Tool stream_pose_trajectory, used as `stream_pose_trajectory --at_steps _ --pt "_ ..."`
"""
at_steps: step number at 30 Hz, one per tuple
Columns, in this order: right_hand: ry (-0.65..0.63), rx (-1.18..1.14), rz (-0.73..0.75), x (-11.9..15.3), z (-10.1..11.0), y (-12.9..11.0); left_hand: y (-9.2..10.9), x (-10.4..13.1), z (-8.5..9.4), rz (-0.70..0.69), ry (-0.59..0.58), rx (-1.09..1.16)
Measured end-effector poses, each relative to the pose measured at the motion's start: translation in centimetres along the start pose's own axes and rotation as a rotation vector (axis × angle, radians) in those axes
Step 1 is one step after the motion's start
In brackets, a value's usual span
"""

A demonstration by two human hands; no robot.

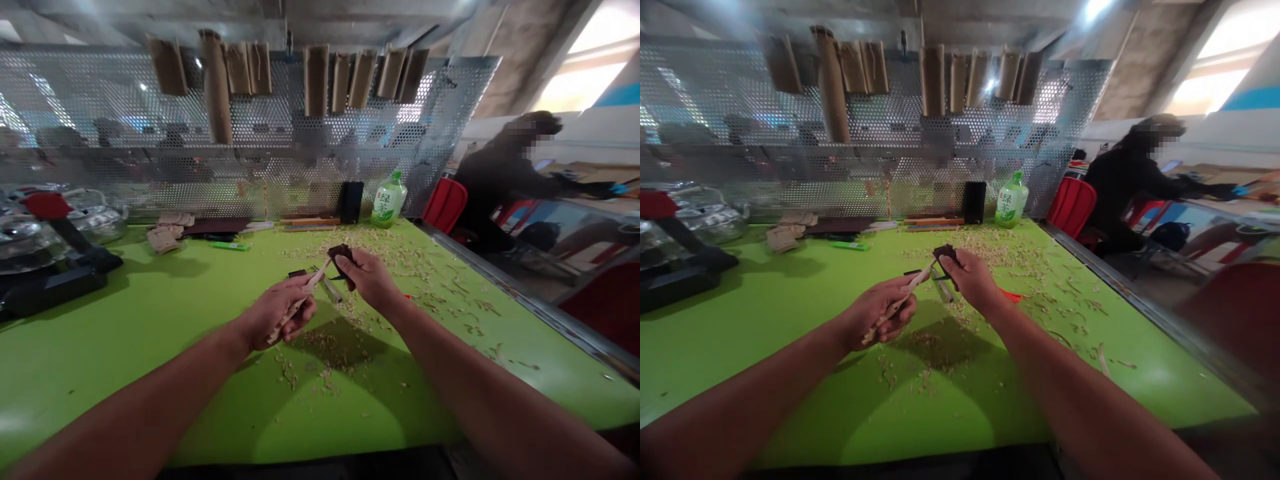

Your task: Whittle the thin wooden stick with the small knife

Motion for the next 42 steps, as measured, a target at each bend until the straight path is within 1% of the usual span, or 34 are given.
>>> stream_pose_trajectory --at_steps 4,5,8,9,10,13,14,15,17,18,20,22,25,26,28,29,30,31,33,34,37,38,42 --pt "0.031 0.066 0.010 0.4 -0.1 -0.8 0.1 0.2 0.0 0.019 -0.012 0.007" --pt "0.013 0.057 0.006 0.5 -0.3 -0.9 0.0 0.2 0.0 0.025 -0.011 -0.001" --pt "-0.125 0.025 0.014 0.7 -1.2 -1.2 -0.4 0.1 0.1 0.046 -0.007 -0.039" --pt "-0.149 0.034 0.022 0.7 -1.3 -1.1 -0.5 0.0 0.2 0.045 -0.008 -0.037" --pt "-0.131 0.052 0.024 0.6 -1.2 -1.0 -0.6 0.0 0.2 0.040 -0.014 -0.023" --pt "0.038 0.119 0.001 0.1 -0.4 -0.6 -0.7 -0.2 0.2 0.024 -0.048 0.066" --pt "0.060 0.126 -0.002 0.1 -0.3 -0.5 -0.7 -0.2 0.1 0.030 -0.057 0.090" --pt "0.043 0.125 0.002 0.0 -0.3 -0.5 -0.7 -0.2 0.1 0.040 -0.062 0.105" --pt "-0.040 0.110 0.020 0.0 -0.7 -0.6 -0.7 -0.2 0.1 0.054 -0.064 0.129" --pt "-0.052 0.105 0.023 0.0 -0.8 -0.6 -0.7 -0.3 0.1 0.052 -0.065 0.144" --pt "0.036 0.106 0.008 0.1 -0.6 -0.7 -0.7 -0.3 0.1 0.036 -0.073 0.183" --pt "0.077 0.073 -0.025 0.2 -0.6 -0.7 -0.7 -0.4 0.1 0.042 -0.085 0.210" --pt "-0.162 -0.065 -0.040 0.5 -1.7 -1.0 -0.8 -0.4 0.0 0.083 -0.085 0.212" --pt "-0.190 -0.065 -0.021 0.5 -1.8 -1.1 -0.8 -0.4 0.0 0.081 -0.081 0.214" --pt "-0.042 0.004 -0.010 0.4 -1.3 -1.2 -0.6 -0.4 0.0 0.061 -0.079 0.218" --pt "0.017 0.037 -0.017 0.4 -1.1 -1.2 -0.6 -0.4 -0.1 0.053 -0.081 0.217" --pt "0.050 0.056 -0.029 0.4 -0.9 -1.1 -0.5 -0.4 -0.1 0.054 -0.083 0.213" --pt "0.024 0.050 -0.034 0.4 -1.0 -1.1 -0.5 -0.3 -0.1 0.062 -0.086 0.204" --pt "-0.070 0.017 -0.023 0.3 -1.3 -1.0 -0.5 -0.3 -0.1 0.073 -0.085 0.194" --pt "-0.087 0.008 -0.012 0.3 -1.3 -1.0 -0.5 -0.3 -0.1 0.069 -0.082 0.196" --pt "0.018 0.048 -0.018 0.2 -1.0 -0.9 -0.4 -0.3 -0.1 0.039 -0.076 0.220" --pt "0.026 0.044 -0.031 0.3 -1.0 -0.9 -0.5 -0.3 -0.2 0.040 -0.079 0.224" --pt "-0.161 -0.053 -0.037 0.4 -1.6 -0.9 -0.6 -0.3 -0.1 0.071 -0.076 0.228"
Point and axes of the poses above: each hand's wrist, its own x-axis away from the middle knuckle, its own z-axis out of the back of the hand, y = z × x, the point moved 3 cm from there along -x, towards the middle knuckle, and after that the axes turned 1 degree about z, right-handed, at the moved point
